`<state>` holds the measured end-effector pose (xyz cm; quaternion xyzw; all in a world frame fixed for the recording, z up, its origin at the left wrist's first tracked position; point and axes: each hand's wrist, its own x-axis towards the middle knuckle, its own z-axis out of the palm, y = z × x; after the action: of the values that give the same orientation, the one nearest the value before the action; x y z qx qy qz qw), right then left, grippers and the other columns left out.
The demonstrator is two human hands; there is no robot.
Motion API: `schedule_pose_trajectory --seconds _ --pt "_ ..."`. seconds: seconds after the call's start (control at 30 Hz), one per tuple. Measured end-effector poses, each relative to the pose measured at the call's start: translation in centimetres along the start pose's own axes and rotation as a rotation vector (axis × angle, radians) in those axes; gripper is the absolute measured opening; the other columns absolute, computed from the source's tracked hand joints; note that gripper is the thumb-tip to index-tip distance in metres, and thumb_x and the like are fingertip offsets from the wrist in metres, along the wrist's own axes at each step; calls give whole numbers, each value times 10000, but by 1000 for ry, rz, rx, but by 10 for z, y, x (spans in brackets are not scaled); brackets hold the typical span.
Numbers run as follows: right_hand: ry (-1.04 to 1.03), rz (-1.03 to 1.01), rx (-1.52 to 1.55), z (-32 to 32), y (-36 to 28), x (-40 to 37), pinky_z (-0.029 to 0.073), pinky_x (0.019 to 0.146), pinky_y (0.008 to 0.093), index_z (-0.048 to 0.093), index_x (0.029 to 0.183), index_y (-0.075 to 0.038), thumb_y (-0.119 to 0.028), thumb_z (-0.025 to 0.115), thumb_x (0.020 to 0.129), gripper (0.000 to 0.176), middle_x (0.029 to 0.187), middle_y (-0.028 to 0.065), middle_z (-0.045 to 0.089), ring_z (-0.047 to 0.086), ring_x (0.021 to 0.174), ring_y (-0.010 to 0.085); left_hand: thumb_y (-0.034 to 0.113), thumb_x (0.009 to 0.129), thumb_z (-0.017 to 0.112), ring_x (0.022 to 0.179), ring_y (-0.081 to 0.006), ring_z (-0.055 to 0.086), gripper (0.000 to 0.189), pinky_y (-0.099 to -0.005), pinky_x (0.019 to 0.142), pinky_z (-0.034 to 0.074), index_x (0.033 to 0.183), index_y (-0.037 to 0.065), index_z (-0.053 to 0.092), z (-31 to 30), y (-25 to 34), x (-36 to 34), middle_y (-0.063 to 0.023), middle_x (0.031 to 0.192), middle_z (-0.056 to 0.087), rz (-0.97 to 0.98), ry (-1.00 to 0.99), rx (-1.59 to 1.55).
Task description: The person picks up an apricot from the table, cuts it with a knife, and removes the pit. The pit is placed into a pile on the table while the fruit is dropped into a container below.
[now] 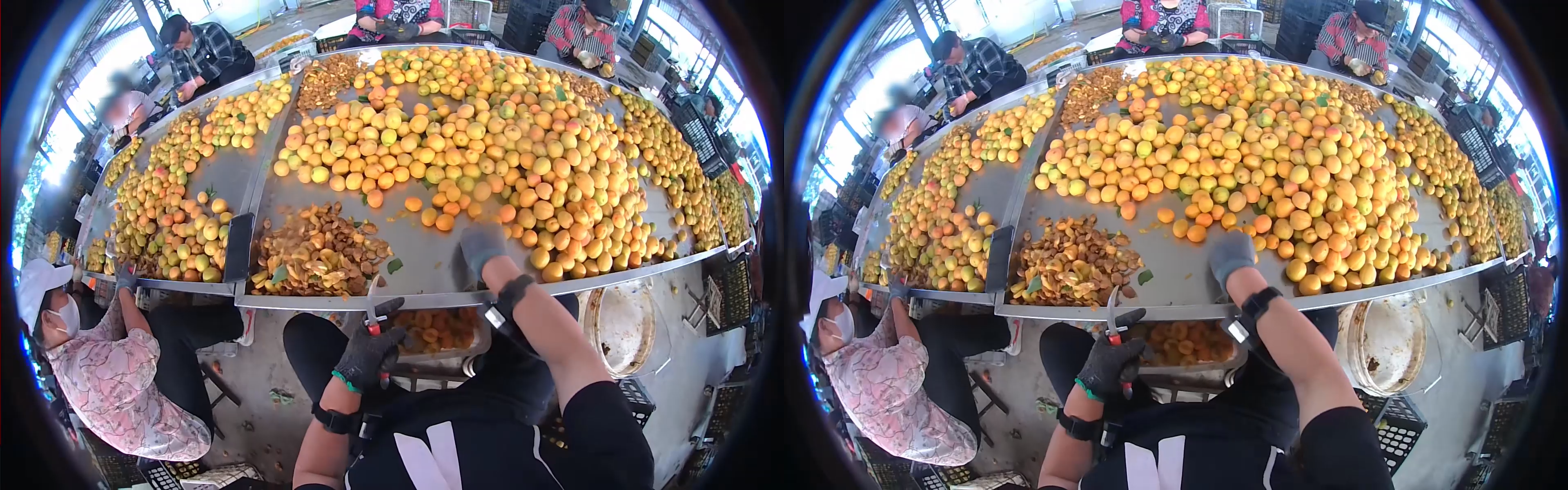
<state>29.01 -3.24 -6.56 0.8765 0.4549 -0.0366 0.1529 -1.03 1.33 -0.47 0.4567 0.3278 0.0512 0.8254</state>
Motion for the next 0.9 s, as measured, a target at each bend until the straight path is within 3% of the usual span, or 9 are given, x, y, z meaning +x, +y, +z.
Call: schedule_pose_trajectory --seconds 0.13,0.2,0.27,0.33,0.4,0.47,0.6,0.67,0.9 --pt "-67 -25 3 -43 8 -21 509 777 387 658 1011 -52 -170 577 811 246 979 138 668 645 921 296 22 865 556 395 -66 404 504 -203 361 306 1345 112 431 -7 -4 -14 -46 685 594 15 43 -181" --pt "157 40 567 -61 19 -53 503 755 383 655 999 -5 -181 553 841 258 991 129 672 641 916 266 16 866 552 397 -64 406 502 -200 359 305 1343 114 430 -14 -7 -17 -55 707 609 14 53 -228" --pt "16 -148 1463 -45 34 -74 495 821 375 629 1031 25 -158 599 823 278 1015 113 656 629 948 256 17 871 547 404 -59 413 499 -195 358 306 1344 125 430 -21 -10 -19 -71 739 619 32 55 -320" --pt "-115 -462 1571 -33 28 -115 486 850 328 612 1076 16 -126 625 821 292 1054 85 629 609 987 212 12 871 545 414 -60 421 511 -188 362 311 1352 125 418 -26 -11 -18 -77 775 621 27 53 -329" --pt "-603 -421 1785 -26 2 -150 480 868 321 575 1128 7 -177 644 841 348 1086 84 610 594 1021 204 7 870 543 424 -62 428 523 -182 366 317 1361 125 406 -30 -11 -13 -84 810 623 26 43 -334" --pt "-982 -7 2049 -9 -33 -174 483 886 333 532 1180 -17 -222 641 860 395 1078 106 603 600 998 235 17 869 552 423 -66 433 523 -180 368 318 1360 120 406 -31 -12 -8 -93 811 621 36 29 -358" --pt "-300 -276 1791 121 -74 -171 498 882 382 510 1206 -55 -306 599 888 415 1079 111 593 604 965 247 23 868 558 426 -69 442 532 -180 367 318 1367 119 399 -27 -10 -8 -98 796 621 57 8 -377" --pt "-991 596 2717 102 -80 -169 515 855 416 511 1215 -78 -377 509 929 414 1104 106 588 608 929 259 37 882 550 396 -65 407 466 -195 355 300 1330 111 445 -22 -8 -13 -97 750 631 63 49 -254" --pt "-864 249 2541 23 -66 -176 491 799 371 495 1242 -72 -297 337 999 368 1176 143 555 571 1032 278 57 876 576 402 -71 424 401 -203 362 317 1268 93 500 -13 -13 -17 -66 718 632 24 18 39"
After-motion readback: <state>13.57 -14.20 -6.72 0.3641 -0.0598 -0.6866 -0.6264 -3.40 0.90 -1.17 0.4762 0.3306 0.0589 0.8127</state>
